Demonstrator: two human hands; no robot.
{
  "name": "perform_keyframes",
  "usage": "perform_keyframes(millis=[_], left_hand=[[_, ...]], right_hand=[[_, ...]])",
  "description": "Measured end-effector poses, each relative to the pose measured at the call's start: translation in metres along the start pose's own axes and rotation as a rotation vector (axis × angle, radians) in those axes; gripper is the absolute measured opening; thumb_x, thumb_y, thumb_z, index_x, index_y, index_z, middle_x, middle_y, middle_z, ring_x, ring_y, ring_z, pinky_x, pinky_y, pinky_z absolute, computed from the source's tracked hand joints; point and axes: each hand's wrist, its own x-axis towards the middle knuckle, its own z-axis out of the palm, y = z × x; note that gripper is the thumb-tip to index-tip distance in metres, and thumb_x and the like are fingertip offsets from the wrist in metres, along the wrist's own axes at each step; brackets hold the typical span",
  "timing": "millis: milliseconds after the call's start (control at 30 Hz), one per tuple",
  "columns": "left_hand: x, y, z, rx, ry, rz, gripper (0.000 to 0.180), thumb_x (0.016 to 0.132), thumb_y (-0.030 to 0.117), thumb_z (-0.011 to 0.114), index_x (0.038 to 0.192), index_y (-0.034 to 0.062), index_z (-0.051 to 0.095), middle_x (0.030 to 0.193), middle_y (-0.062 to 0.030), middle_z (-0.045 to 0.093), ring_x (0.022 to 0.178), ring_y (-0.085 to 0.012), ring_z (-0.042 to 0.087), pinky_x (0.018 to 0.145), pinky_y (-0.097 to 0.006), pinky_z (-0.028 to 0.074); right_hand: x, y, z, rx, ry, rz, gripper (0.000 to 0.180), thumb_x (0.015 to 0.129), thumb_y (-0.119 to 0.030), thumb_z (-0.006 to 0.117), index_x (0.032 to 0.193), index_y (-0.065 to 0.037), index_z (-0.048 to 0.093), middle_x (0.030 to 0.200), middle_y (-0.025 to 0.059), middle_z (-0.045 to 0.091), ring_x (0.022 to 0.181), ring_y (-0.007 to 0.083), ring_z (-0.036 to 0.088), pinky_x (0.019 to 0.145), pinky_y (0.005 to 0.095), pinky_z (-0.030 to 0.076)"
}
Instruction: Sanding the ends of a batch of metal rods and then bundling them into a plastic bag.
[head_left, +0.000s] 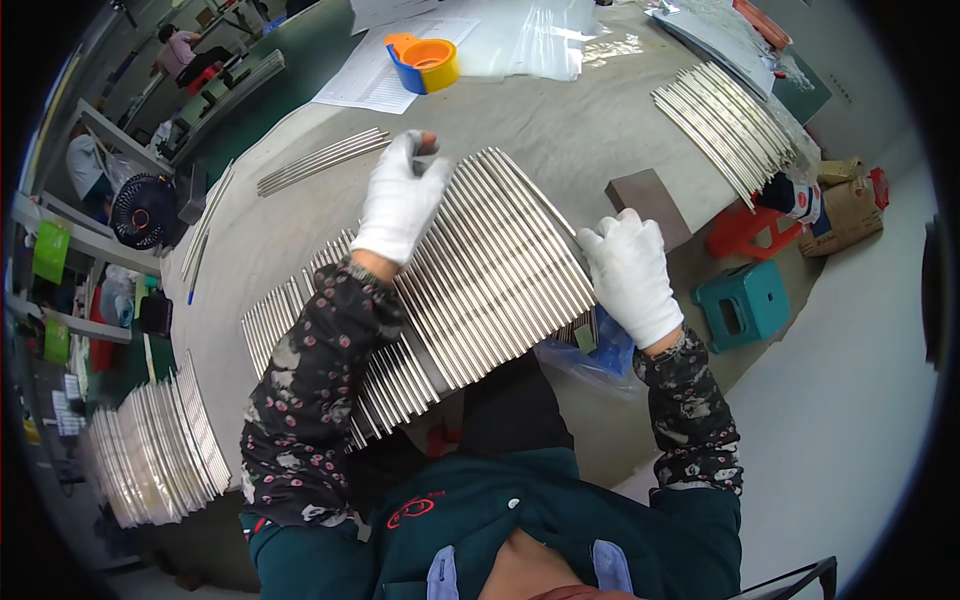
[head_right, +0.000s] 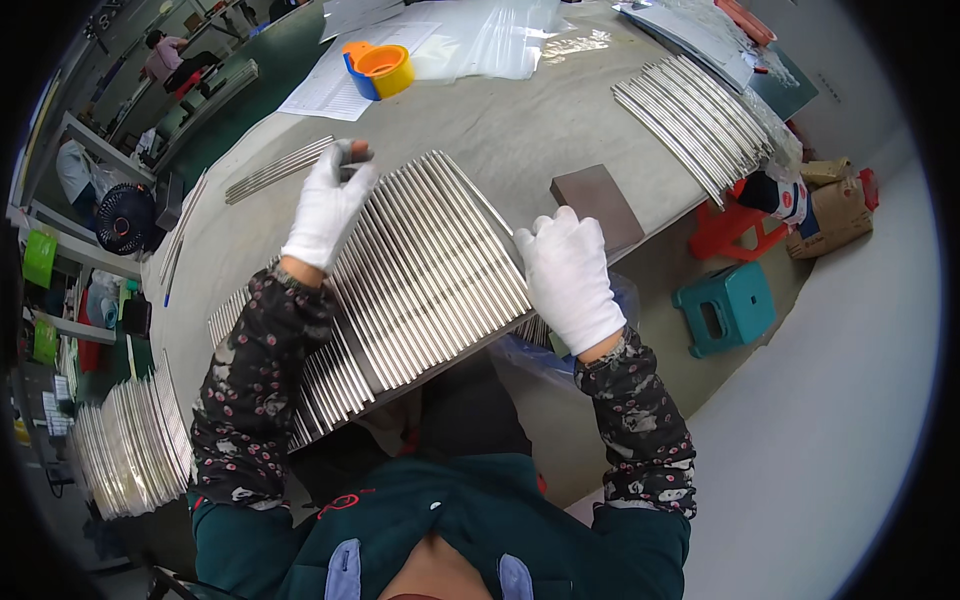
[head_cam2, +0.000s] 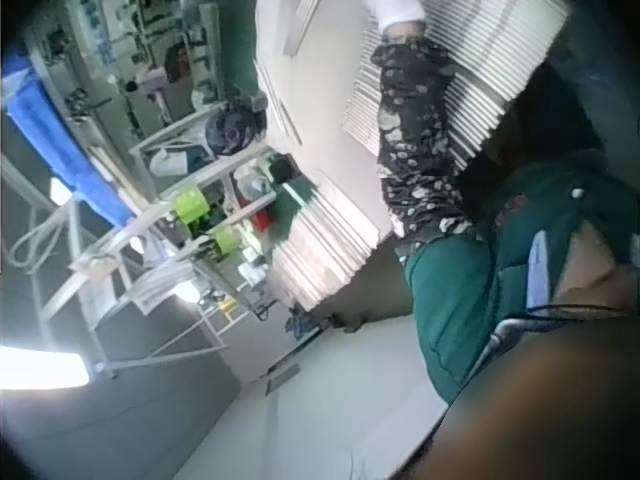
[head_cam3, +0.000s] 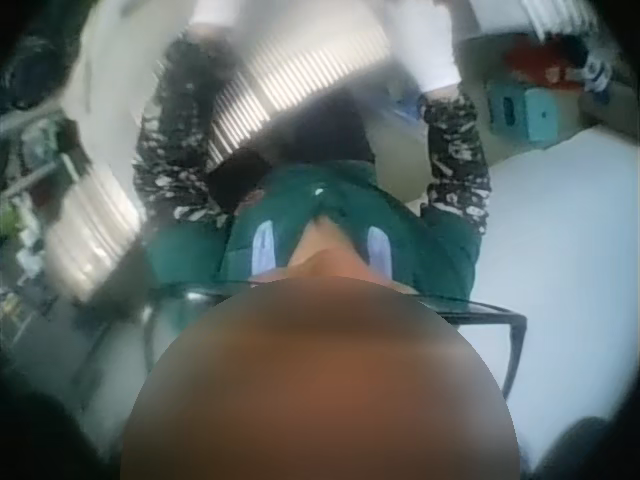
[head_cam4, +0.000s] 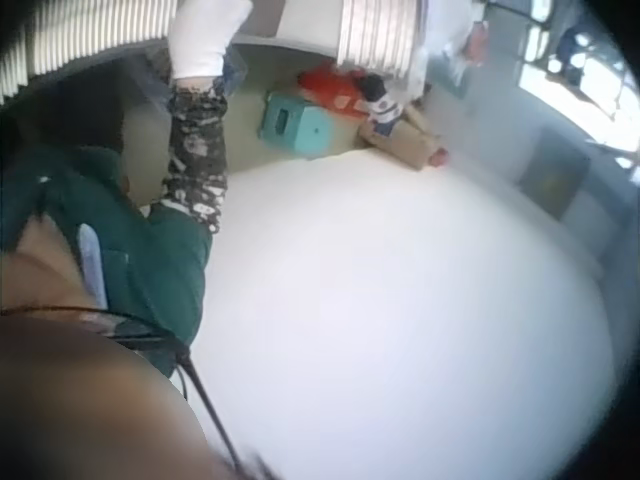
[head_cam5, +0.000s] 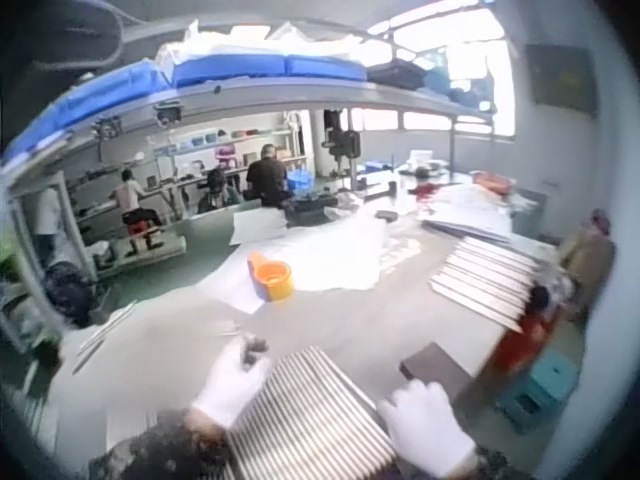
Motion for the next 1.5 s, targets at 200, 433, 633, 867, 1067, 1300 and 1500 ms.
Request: perform_keyframes(millis=[200,433,633,867,1067,1300,1500], left_hand=[[-0.099,-0.013,-0.068,0.483,-0.331,0.396,0.055,0.08,0.021,0.065,0.126,-0.0011,0.043,0.125,-0.0204,0.05,0.117,-0.038,0.049,0.099,-0.041,0.04],[-0.168,-0.014,-0.081,0.775,-0.656,0.4,0.072,0.082,0.048,0.053,0.143,0.0185,0.029,0.144,-0.0212,0.029,0.134,-0.0411,0.026,0.107,-0.061,0.015],[-0.191,-0.027,-0.11,0.79,-0.62,0.358,0.071,0.087,0.054,0.043,0.147,0.0212,0.022,0.146,-0.0214,0.027,0.132,-0.0427,0.028,0.107,-0.06,0.016],[-0.224,-0.044,-0.149,0.777,-0.508,0.276,0.069,0.089,0.055,0.039,0.147,0.0217,0.021,0.146,-0.0187,0.029,0.131,-0.0418,0.029,0.106,-0.061,0.016],[-0.247,-0.06,-0.181,0.884,-0.37,0.181,0.068,0.081,0.048,0.055,0.138,0.0183,0.037,0.143,-0.0165,0.033,0.131,-0.0381,0.031,0.106,-0.06,0.016],[-0.257,-0.073,-0.193,0.714,-0.293,0.163,0.068,0.09,0.061,0.034,0.144,0.0186,0.031,0.145,-0.0175,0.031,0.135,-0.0387,0.027,0.109,-0.059,0.012],[-0.262,-0.077,-0.204,0.439,-0.045,0.081,0.075,0.089,0.067,0.029,0.145,0.017,0.029,0.145,-0.0189,0.031,0.136,-0.0391,0.027,0.11,-0.056,0.012]], right_hand=[[0.001,-0.004,-0.006,0.304,-0.039,0.029,0.02,0.075,-0.013,0.06,0.093,-0.006,0.065,0.081,0.0065,0.061,0.084,0.0276,0.056,0.071,0.0383,0.043],[-0.003,-0.054,-0.015,0.277,-0.187,-0.303,0.067,0.077,-0.045,0.06,0.127,-0.003,0.048,0.131,0.0239,0.044,0.126,0.0399,0.037,0.104,0.0477,0.029],[0.003,-0.074,-0.013,0.368,-0.278,-0.381,0.072,0.077,-0.046,0.059,0.13,0.0,0.042,0.133,0.0262,0.041,0.128,0.0414,0.034,0.107,0.0523,0.024],[0.013,-0.135,-0.02,0.439,-0.331,-0.539,0.068,0.078,-0.045,0.06,0.128,-0.001,0.045,0.133,0.0257,0.041,0.128,0.0397,0.035,0.108,0.0511,0.024],[0.018,-0.188,-0.022,0.526,-0.352,-0.657,0.075,0.075,-0.052,0.062,0.126,0.001,0.046,0.134,0.0245,0.041,0.129,0.0376,0.035,0.108,0.049,0.025],[0.024,-0.197,-0.033,0.572,-0.379,-0.71,0.08,0.078,-0.056,0.055,0.131,0.002,0.041,0.135,0.0267,0.039,0.13,0.0399,0.033,0.108,0.0497,0.025],[0.028,-0.087,-0.022,0.284,-0.115,-0.216,0.066,0.081,-0.035,0.054,0.134,0.002,0.039,0.132,0.031,0.039,0.123,0.0475,0.037,0.103,0.0515,0.03]])
